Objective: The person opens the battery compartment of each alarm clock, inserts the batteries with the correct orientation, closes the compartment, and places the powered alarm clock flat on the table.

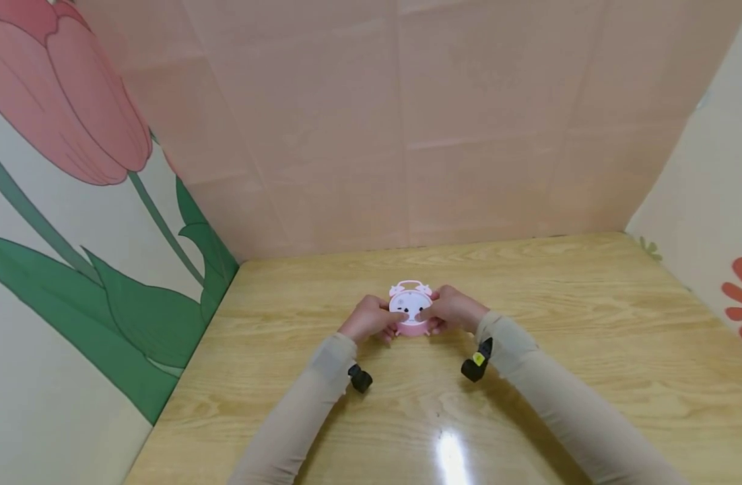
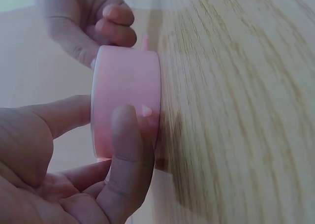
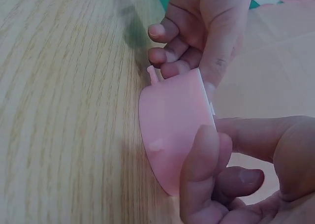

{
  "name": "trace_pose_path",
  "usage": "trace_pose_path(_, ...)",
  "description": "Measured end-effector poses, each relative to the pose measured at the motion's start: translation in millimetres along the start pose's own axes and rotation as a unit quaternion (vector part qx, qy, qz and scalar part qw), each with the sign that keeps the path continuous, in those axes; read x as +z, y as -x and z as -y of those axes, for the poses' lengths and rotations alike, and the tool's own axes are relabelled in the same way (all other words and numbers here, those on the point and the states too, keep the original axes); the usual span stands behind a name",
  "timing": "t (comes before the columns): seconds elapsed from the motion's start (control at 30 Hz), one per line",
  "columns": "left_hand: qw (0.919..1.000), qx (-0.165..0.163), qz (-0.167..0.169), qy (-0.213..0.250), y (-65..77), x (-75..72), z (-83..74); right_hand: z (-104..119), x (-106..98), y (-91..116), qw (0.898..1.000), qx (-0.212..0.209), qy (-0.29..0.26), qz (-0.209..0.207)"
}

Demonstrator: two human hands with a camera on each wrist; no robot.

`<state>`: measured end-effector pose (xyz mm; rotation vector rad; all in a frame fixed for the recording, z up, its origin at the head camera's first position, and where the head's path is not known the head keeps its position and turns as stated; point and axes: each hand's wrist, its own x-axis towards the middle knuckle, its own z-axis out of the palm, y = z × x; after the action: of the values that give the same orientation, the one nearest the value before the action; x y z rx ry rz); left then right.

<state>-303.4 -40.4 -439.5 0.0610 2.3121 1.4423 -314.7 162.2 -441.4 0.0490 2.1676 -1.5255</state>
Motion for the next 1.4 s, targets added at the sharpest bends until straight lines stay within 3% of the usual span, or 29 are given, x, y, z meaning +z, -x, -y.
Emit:
trace_pose_path(0.23,1.0,0.003,0.001,0.009,-3.5,-3.2,-0.6,-4,1,4,0.999,-0.01,0.018,-0.041)
trace_pose_path(0.53,0.9969,0.036,-0.046,-0.054,-2.6,-3.4,-3.1,-8,-1,14,0.993,-0.007,0.096,-0.073)
trace_pose_path(0.73,0.9948,0.036,-0.062,-0.072,-1.3,-2.1,-2.8,-6,1,18,0.992,-0.02,0.104,-0.07)
trace_pose_path(1.07,0.9965,0.024,-0.074,-0.03,-4.5,-1.1,2.2,-13,-10,18,0.995,-0.04,0.064,-0.058)
trace_pose_path(1.2,0.9976,0.028,-0.063,-0.007,-6.1,-0.6,4.2,-12,-11,21,0.995,-0.061,0.041,-0.066)
trace_pose_path(1.4,0.9991,0.027,-0.029,0.016,-9.1,2.6,6.4,-2,-9,26,0.991,-0.067,0.042,-0.11)
